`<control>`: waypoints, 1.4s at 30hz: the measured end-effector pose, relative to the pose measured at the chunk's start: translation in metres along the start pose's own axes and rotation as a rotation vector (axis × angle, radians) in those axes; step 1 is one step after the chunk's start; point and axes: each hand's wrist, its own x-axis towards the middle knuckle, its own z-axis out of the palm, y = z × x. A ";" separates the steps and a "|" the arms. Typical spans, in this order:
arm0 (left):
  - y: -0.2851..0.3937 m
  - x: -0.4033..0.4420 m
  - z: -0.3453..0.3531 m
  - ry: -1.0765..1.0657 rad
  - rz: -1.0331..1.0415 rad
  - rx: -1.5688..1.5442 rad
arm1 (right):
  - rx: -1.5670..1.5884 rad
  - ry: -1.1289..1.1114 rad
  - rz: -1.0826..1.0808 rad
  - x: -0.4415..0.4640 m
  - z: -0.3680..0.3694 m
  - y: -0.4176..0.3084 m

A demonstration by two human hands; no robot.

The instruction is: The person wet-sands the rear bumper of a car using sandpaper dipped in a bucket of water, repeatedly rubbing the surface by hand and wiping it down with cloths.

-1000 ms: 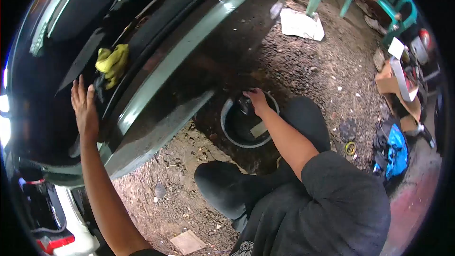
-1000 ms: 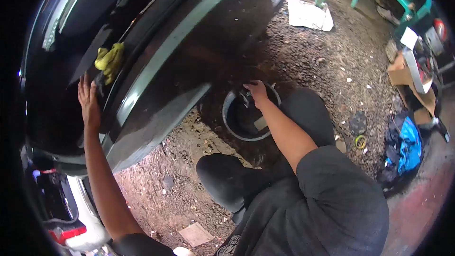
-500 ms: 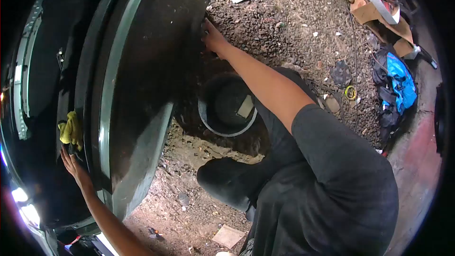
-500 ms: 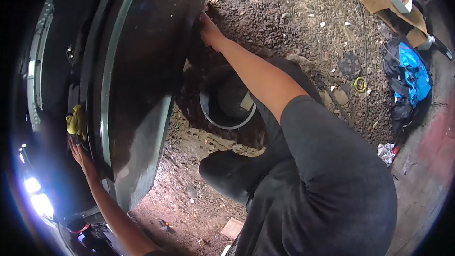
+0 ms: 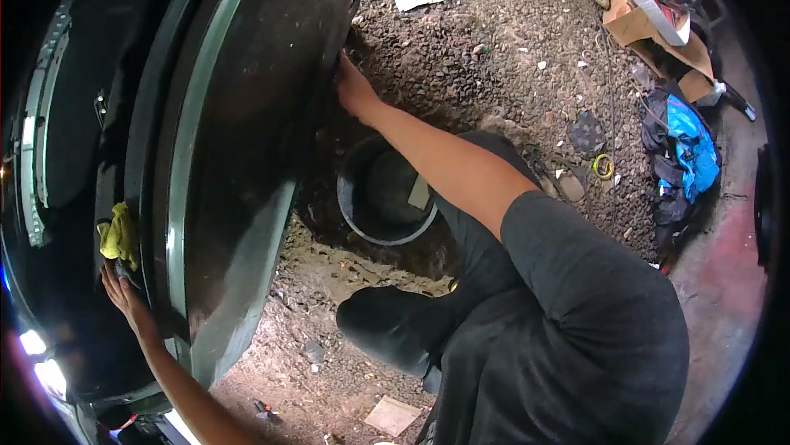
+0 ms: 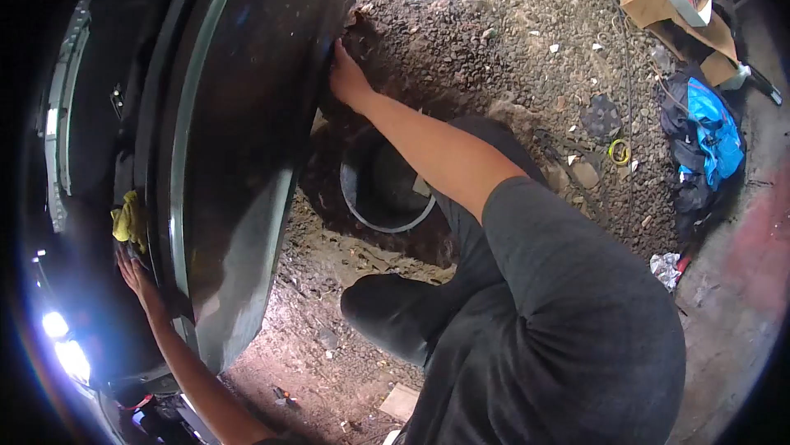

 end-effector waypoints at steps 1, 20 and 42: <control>0.002 -0.001 -0.001 0.003 -0.003 -0.002 | -0.025 0.010 -0.029 -0.010 0.004 -0.001; -0.008 0.000 0.002 0.032 -0.036 0.024 | 0.219 -0.001 0.132 -0.060 0.021 0.002; -0.017 0.005 -0.001 -0.043 -0.039 -0.008 | 0.934 0.145 0.425 -0.022 0.018 0.003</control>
